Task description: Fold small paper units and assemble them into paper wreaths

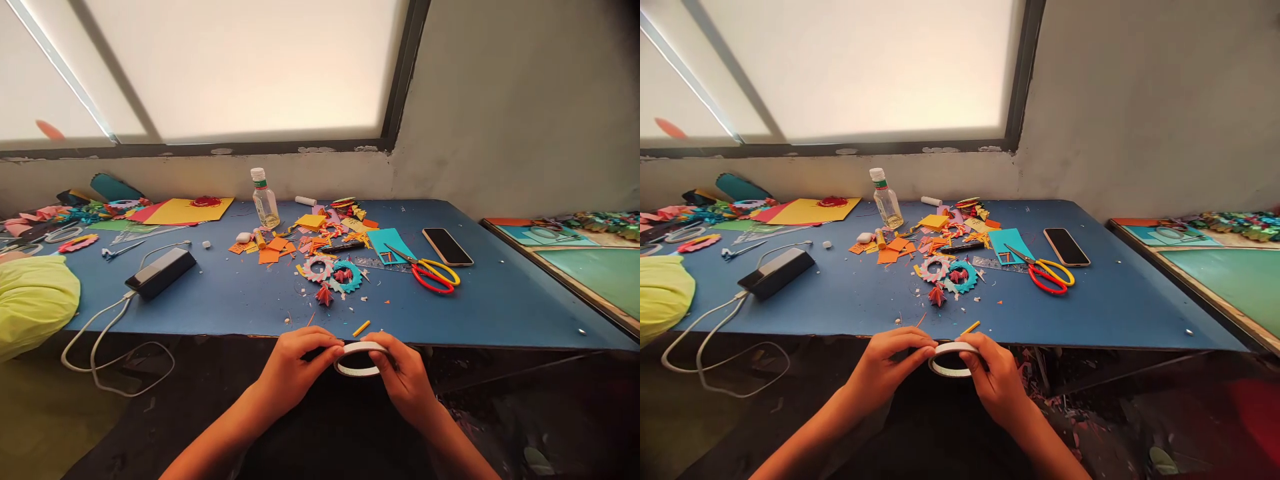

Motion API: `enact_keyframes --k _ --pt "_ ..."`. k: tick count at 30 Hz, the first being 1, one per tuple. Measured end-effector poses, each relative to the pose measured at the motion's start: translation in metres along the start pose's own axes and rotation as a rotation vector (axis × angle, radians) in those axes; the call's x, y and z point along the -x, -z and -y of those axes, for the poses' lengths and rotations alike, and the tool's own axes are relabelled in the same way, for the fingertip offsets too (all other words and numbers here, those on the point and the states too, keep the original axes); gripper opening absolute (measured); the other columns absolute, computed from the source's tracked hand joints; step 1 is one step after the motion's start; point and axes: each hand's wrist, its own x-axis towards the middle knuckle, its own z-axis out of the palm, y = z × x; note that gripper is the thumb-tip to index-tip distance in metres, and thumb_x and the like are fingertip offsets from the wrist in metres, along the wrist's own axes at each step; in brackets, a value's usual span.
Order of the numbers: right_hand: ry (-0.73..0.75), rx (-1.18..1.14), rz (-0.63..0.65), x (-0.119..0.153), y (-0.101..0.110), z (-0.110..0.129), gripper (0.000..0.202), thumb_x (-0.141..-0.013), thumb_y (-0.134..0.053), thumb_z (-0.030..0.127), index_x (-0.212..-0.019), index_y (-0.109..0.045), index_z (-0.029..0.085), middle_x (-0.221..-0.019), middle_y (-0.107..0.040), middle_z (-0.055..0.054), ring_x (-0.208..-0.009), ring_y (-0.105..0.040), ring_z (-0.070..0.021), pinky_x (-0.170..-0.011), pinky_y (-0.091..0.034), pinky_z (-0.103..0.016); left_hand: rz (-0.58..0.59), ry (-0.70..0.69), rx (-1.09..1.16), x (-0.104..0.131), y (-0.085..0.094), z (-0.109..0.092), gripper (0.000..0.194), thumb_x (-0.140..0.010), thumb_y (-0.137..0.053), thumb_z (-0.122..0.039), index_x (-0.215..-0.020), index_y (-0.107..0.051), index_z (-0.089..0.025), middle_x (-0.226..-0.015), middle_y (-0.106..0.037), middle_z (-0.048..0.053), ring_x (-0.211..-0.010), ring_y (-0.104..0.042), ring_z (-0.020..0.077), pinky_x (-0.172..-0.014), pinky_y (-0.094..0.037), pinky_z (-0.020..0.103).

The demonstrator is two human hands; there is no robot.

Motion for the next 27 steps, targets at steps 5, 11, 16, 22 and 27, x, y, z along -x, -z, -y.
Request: enact_keyframes --k 5,11,16,22,27 --pt "0.002 0.041 0.015 0.002 -0.002 -0.003 0.015 -0.093 -0.048 0.020 -0.103 -0.058 0.024 -0.089 -0.068 0.000 -0.077 -0.065 -0.0119 -0.070 -0.049 -0.019 0.011 0.079 -0.032 0.007 -0.004 0.013 0.010 -0.077 -0.071 -0.024 -0.082 -0.070 -0.016 -0.081 -0.072 0.003 -0.075 -0.066 0.0137 -0.072 -0.049 0.022" --pt "0.043 0.152 0.127 0.008 0.000 -0.006 0.018 -0.094 -0.046 0.020 -0.108 -0.058 0.021 -0.093 -0.069 -0.004 -0.080 -0.066 -0.0143 -0.071 -0.049 -0.022 0.084 0.188 -0.113 0.007 -0.001 0.020 0.007 -0.079 -0.069 -0.025 -0.079 -0.071 -0.018 -0.079 -0.071 0.001 -0.073 -0.064 0.0133 -0.070 -0.046 0.023" --pt "0.124 0.328 0.228 0.006 0.005 -0.005 0.019 -0.093 -0.049 0.025 -0.106 -0.060 0.018 -0.084 -0.068 -0.004 -0.072 -0.063 -0.0154 -0.066 -0.047 -0.027 0.133 0.353 -0.057 0.006 0.002 0.022 0.013 -0.080 -0.066 -0.030 -0.077 -0.071 -0.018 -0.075 -0.071 0.001 -0.071 -0.063 0.0135 -0.066 -0.046 0.022" --pt "0.328 0.595 0.217 -0.006 0.008 -0.002 0.017 -0.091 -0.050 0.021 -0.099 -0.065 0.016 -0.072 -0.066 -0.004 -0.062 -0.055 -0.0164 -0.061 -0.039 -0.032 -0.003 0.174 -0.029 0.007 -0.004 0.024 0.012 -0.082 -0.064 -0.025 -0.080 -0.071 -0.016 -0.079 -0.072 0.005 -0.073 -0.066 0.0149 -0.067 -0.052 0.023" --pt "0.255 0.617 0.320 -0.025 0.009 0.007 0.033 -0.090 -0.047 0.014 -0.121 -0.057 0.017 -0.083 -0.069 -0.005 -0.072 -0.059 -0.0185 -0.069 -0.040 -0.033 -0.126 -0.300 -0.164 0.002 -0.010 0.020 0.012 -0.080 -0.064 -0.009 -0.089 -0.069 -0.016 -0.084 -0.072 0.006 -0.075 -0.068 0.0134 -0.070 -0.056 0.021"
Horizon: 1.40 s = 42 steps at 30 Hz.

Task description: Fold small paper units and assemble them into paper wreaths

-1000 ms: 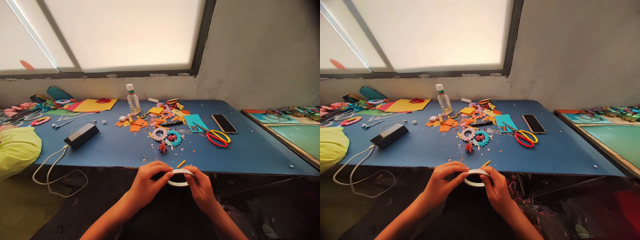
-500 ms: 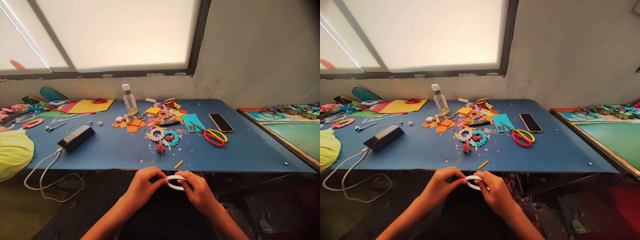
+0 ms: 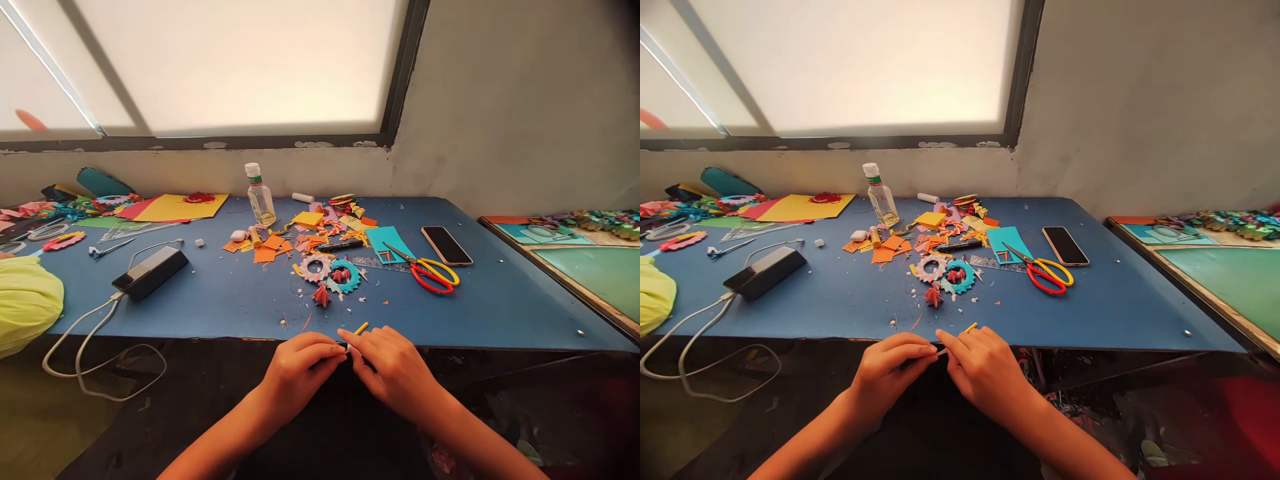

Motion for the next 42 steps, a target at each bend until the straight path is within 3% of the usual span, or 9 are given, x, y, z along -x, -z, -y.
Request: enact_keyframes --k 4,9,15,18,23,30,35,39,42 --pt "-0.067 -0.034 0.158 -0.012 0.011 -0.001 0.025 -0.093 -0.047 0.023 -0.112 -0.062 0.027 -0.078 -0.063 -0.002 -0.070 -0.057 -0.0173 -0.063 -0.037 -0.029 -0.013 -0.130 -0.088 -0.004 0.001 -0.005 0.020 -0.080 -0.065 -0.006 -0.097 -0.067 -0.017 -0.087 -0.072 0.006 -0.077 -0.068 0.0128 -0.072 -0.056 0.021" --pt "-0.083 0.004 0.186 -0.024 0.023 -0.012 0.034 -0.097 -0.038 0.040 -0.085 -0.065 0.025 -0.069 -0.056 0.000 -0.064 -0.053 -0.0152 -0.058 -0.031 -0.028 -0.047 -0.069 -0.206 -0.011 0.015 0.005 0.015 -0.081 -0.065 -0.012 -0.094 -0.068 -0.017 -0.084 -0.071 0.004 -0.075 -0.067 0.0124 -0.071 -0.055 0.020" --pt "0.034 0.148 0.168 -0.051 0.029 -0.046 0.036 -0.096 -0.039 0.041 -0.080 -0.064 0.021 -0.068 -0.057 -0.002 -0.062 -0.051 -0.0147 -0.057 -0.029 -0.029 0.062 0.217 -0.515 -0.036 0.054 0.066 0.030 -0.091 -0.047 -0.017 -0.117 -0.062 -0.019 -0.091 -0.074 0.007 -0.085 -0.070 0.0200 -0.077 -0.056 0.032" --pt "0.126 0.170 0.161 -0.071 0.026 -0.065 0.038 -0.097 -0.039 0.037 -0.077 -0.065 0.019 -0.069 -0.059 -0.004 -0.063 -0.052 -0.0151 -0.060 -0.031 -0.029 0.138 0.245 -0.593 -0.055 0.065 0.094 0.043 -0.089 -0.042 -0.011 -0.129 -0.054 -0.020 -0.132 -0.057 0.012 -0.120 -0.055 0.0255 -0.099 -0.046 0.046" --pt "0.083 -0.365 0.181 -0.101 0.014 -0.098 0.029 -0.093 -0.049 0.036 -0.081 -0.068 0.019 -0.092 -0.067 -0.009 -0.086 -0.058 -0.0205 -0.078 -0.040 -0.035 0.563 0.199 -0.004 -0.084 0.053 0.117 0.037 -0.087 -0.050 -0.015 -0.123 -0.059 -0.021 -0.127 -0.062 0.010 -0.119 -0.056 0.0205 -0.102 -0.044 0.040" --pt "-0.144 -0.855 0.120 -0.106 0.002 -0.142 0.041 -0.091 -0.045 0.049 -0.081 -0.067 0.015 -0.077 -0.070 -0.007 -0.074 -0.067 -0.0174 -0.067 -0.053 -0.030 0.806 0.147 0.278 -0.106 0.042 0.116 0.036 -0.085 -0.058 -0.016 -0.120 -0.062 -0.022 -0.101 -0.073 0.009 -0.100 -0.065 0.0197 -0.092 -0.049 0.036" --pt "-0.282 -0.947 0.045 -0.099 0.000 -0.147 0.038 -0.087 -0.053 0.050 -0.082 -0.069 0.016 -0.072 -0.069 -0.006 -0.075 -0.067 -0.0177 -0.068 -0.052 -0.029 0.788 0.118 0.250 -0.098 0.037 0.116 0.035 -0.087 -0.055 -0.015 -0.121 -0.061 -0.023 -0.097 -0.072 0.008 -0.096 -0.064 0.0174 -0.093 -0.047 0.034" --pt "-0.350 -1.051 0.179 -0.099 0.000 -0.141 0.042 -0.082 -0.061 0.047 -0.113 -0.062 0.018 -0.066 -0.069 -0.001 -0.064 -0.065 -0.0148 -0.057 -0.049 -0.026 0.673 0.121 0.116 -0.091 0.029 0.122 0.031 -0.087 -0.056 -0.018 -0.117 -0.062 -0.021 -0.093 -0.072 0.008 -0.094 -0.064 0.0176 -0.089 -0.048 0.033" --pt "-0.369 -1.102 0.269 -0.098 0.001 -0.136 0.037 -0.082 -0.060 0.047 -0.101 -0.064 0.016 -0.067 -0.068 -0.001 -0.062 -0.063 -0.0137 -0.056 -0.048 -0.025 0.550 0.147 0.107 -0.093 0.023 0.121 0.028 -0.084 -0.062 -0.022 -0.112 -0.064 -0.018 -0.088 -0.073 0.008 -0.086 -0.066 0.0171 -0.084 -0.050 0.032"
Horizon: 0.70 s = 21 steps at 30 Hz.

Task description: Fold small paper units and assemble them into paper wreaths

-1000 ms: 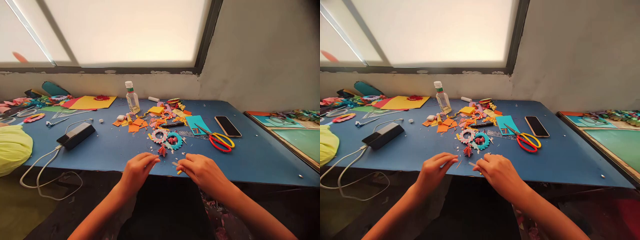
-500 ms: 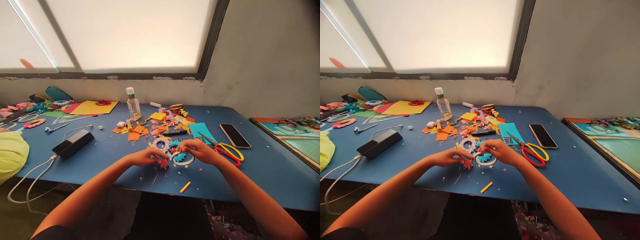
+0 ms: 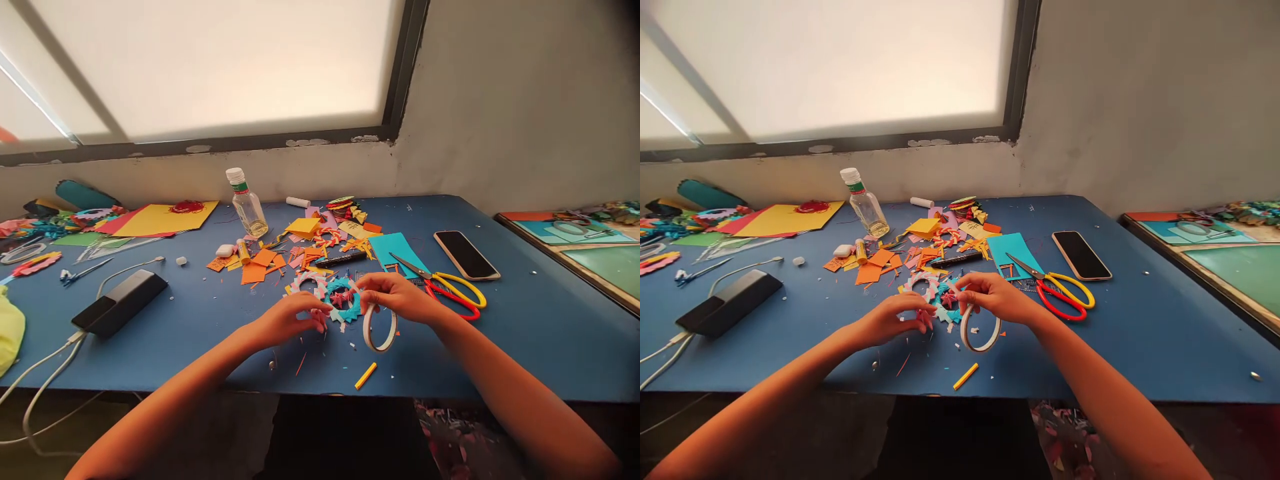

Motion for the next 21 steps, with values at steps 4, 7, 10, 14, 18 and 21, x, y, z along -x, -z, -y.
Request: enact_keyframes --k 4,7,10,14,18,21 --pt "-0.004 0.026 0.038 0.006 -0.008 0.006 0.030 -0.084 -0.058 0.046 -0.081 -0.065 0.017 -0.062 -0.064 0.001 -0.059 -0.060 -0.0120 -0.055 -0.045 -0.023 -0.142 0.092 0.099 -0.012 -0.005 -0.012 0.030 -0.082 -0.063 -0.021 -0.112 -0.063 -0.017 -0.087 -0.074 0.007 -0.078 -0.069 0.0158 -0.072 -0.053 0.028" --pt "0.022 0.106 0.054 0.012 -0.015 0.010 0.029 -0.085 -0.058 0.044 -0.082 -0.068 0.017 -0.064 -0.062 0.001 -0.058 -0.055 -0.0104 -0.053 -0.042 -0.022 -0.172 0.116 0.098 -0.022 -0.009 -0.026 0.029 -0.080 -0.066 -0.017 -0.109 -0.065 -0.018 -0.086 -0.074 0.005 -0.080 -0.069 0.0153 -0.067 -0.051 0.024" --pt "0.069 0.175 0.050 0.015 -0.018 0.014 0.031 -0.086 -0.057 0.044 -0.081 -0.071 0.017 -0.065 -0.060 0.001 -0.056 -0.048 -0.0090 -0.050 -0.036 -0.021 -0.180 0.114 0.079 -0.030 -0.014 -0.040 0.033 -0.074 -0.071 -0.014 -0.107 -0.065 -0.016 -0.085 -0.073 0.005 -0.077 -0.067 0.0142 -0.061 -0.049 0.021" --pt "0.061 0.120 0.001 0.016 -0.013 0.013 0.041 -0.087 -0.051 0.051 -0.077 -0.073 0.018 -0.062 -0.060 0.000 -0.054 -0.046 -0.0096 -0.049 -0.035 -0.022 -0.176 0.121 0.076 -0.037 -0.020 -0.046 0.034 -0.072 -0.074 -0.018 -0.104 -0.065 -0.014 -0.082 -0.071 0.005 -0.071 -0.065 0.0132 -0.057 -0.048 0.020" --pt "-0.008 0.168 0.038 0.017 -0.001 0.009 0.041 -0.085 -0.053 0.053 -0.078 -0.073 0.019 -0.069 -0.062 -0.001 -0.060 -0.052 -0.0121 -0.051 -0.039 -0.023 -0.165 0.121 0.022 -0.039 -0.027 -0.029 0.025 -0.076 -0.071 -0.021 -0.100 -0.066 -0.014 -0.074 -0.068 0.003 -0.065 -0.062 0.0116 -0.056 -0.046 0.020" --pt "-0.050 0.253 0.029 0.018 0.005 0.009 0.031 -0.083 -0.059 0.047 -0.077 -0.071 0.020 -0.074 -0.063 -0.001 -0.066 -0.056 -0.0140 -0.057 -0.043 -0.024 -0.124 0.086 -0.051 -0.038 -0.035 -0.013 0.021 -0.076 -0.072 -0.028 -0.092 -0.067 -0.015 -0.076 -0.067 0.003 -0.069 -0.061 0.0129 -0.059 -0.046 0.021"
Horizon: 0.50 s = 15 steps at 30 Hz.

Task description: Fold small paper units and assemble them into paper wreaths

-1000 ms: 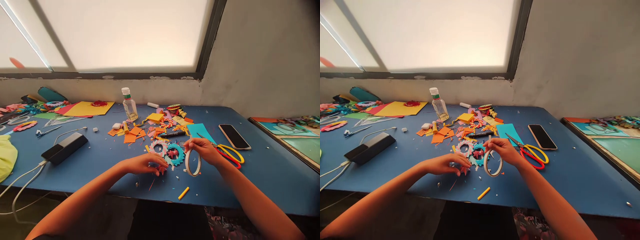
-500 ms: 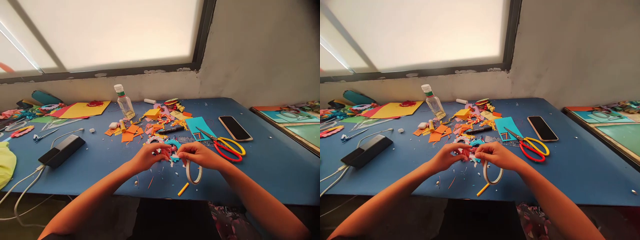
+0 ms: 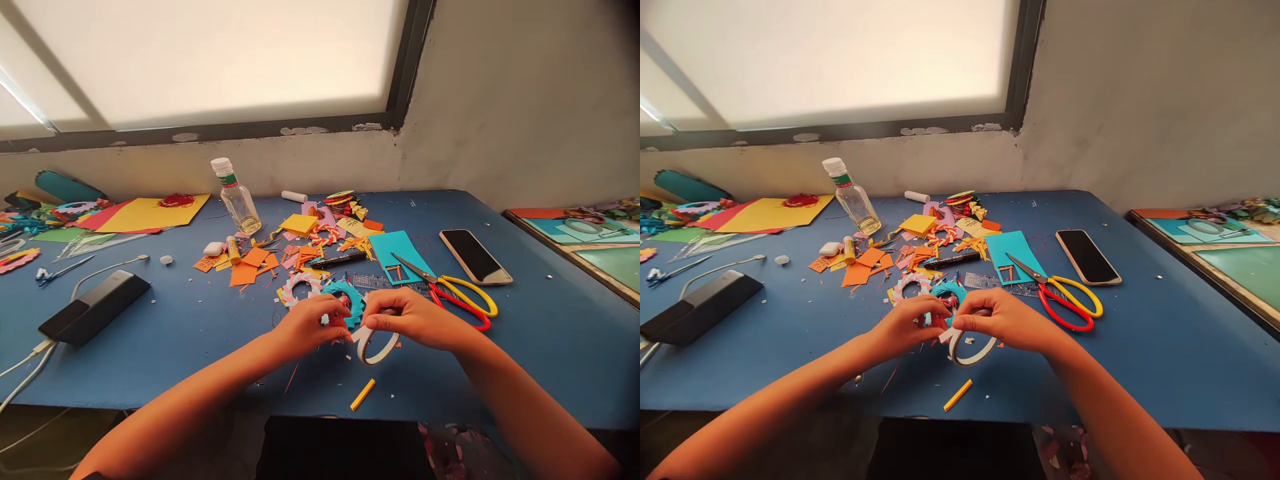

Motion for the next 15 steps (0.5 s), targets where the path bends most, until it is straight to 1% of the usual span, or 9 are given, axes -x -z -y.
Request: enact_keyframes --k 2,4,6,8,11,13,15 --pt "0.000 0.087 -0.074 0.001 0.003 0.000 0.026 -0.083 -0.060 0.043 -0.075 -0.070 0.021 -0.077 -0.065 -0.001 -0.073 -0.059 -0.0160 -0.066 -0.046 -0.027 0.030 -0.029 -0.033 0.002 -0.003 0.007 0.024 -0.075 -0.072 -0.034 -0.089 -0.067 -0.015 -0.077 -0.067 0.004 -0.072 -0.061 0.0141 -0.061 -0.047 0.022" --pt "-0.004 0.193 -0.142 0.002 0.005 0.000 0.023 -0.084 -0.060 0.041 -0.076 -0.070 0.022 -0.083 -0.065 -0.002 -0.080 -0.061 -0.0173 -0.073 -0.046 -0.029 0.052 -0.064 -0.071 0.004 -0.004 0.009 0.027 -0.077 -0.069 -0.039 -0.092 -0.066 -0.016 -0.080 -0.067 0.004 -0.075 -0.061 0.0149 -0.066 -0.049 0.023" --pt "-0.015 0.291 -0.181 0.001 0.007 0.000 0.020 -0.085 -0.059 0.039 -0.078 -0.070 0.023 -0.088 -0.065 -0.002 -0.083 -0.061 -0.0171 -0.075 -0.045 -0.029 0.079 -0.110 -0.135 0.007 -0.002 0.009 0.031 -0.081 -0.063 -0.042 -0.098 -0.066 -0.017 -0.089 -0.069 0.006 -0.082 -0.063 0.0162 -0.073 -0.050 0.026" --pt "-0.020 0.363 -0.192 0.001 0.007 -0.002 0.019 -0.087 -0.059 0.037 -0.080 -0.069 0.023 -0.090 -0.064 -0.001 -0.083 -0.061 -0.0162 -0.074 -0.045 -0.029 0.113 -0.146 -0.218 0.009 0.000 0.007 0.033 -0.085 -0.058 -0.043 -0.104 -0.065 -0.017 -0.098 -0.069 0.007 -0.089 -0.064 0.0178 -0.077 -0.051 0.027" --pt "0.038 0.449 -0.202 -0.001 0.006 -0.004 0.018 -0.089 -0.056 0.035 -0.081 -0.067 0.022 -0.090 -0.065 -0.001 -0.084 -0.061 -0.0161 -0.074 -0.045 -0.028 0.139 -0.185 -0.333 0.011 0.003 0.005 0.035 -0.088 -0.053 -0.043 -0.109 -0.063 -0.018 -0.102 -0.069 0.008 -0.090 -0.066 0.0188 -0.074 -0.053 0.028" --pt "0.122 0.503 -0.198 -0.002 0.004 -0.005 0.016 -0.090 -0.055 0.031 -0.082 -0.066 0.021 -0.093 -0.066 -0.002 -0.088 -0.061 -0.0168 -0.078 -0.045 -0.029 0.102 -0.205 -0.382 0.012 0.002 0.005 0.038 -0.086 -0.054 -0.046 -0.110 -0.062 -0.017 -0.101 -0.069 0.008 -0.084 -0.068 0.0186 -0.069 -0.053 0.027" --pt "0.203 0.524 -0.171 -0.003 0.001 -0.006 0.014 -0.090 -0.056 0.028 -0.084 -0.066 0.020 -0.096 -0.068 -0.003 -0.092 -0.062 -0.0170 -0.080 -0.045 -0.028 0.044 -0.213 -0.418 0.013 0.001 0.008 0.039 -0.083 -0.056 -0.048 -0.105 -0.062 -0.016 -0.097 -0.070 0.008 -0.078 -0.068 0.0185 -0.063 -0.053 0.027"
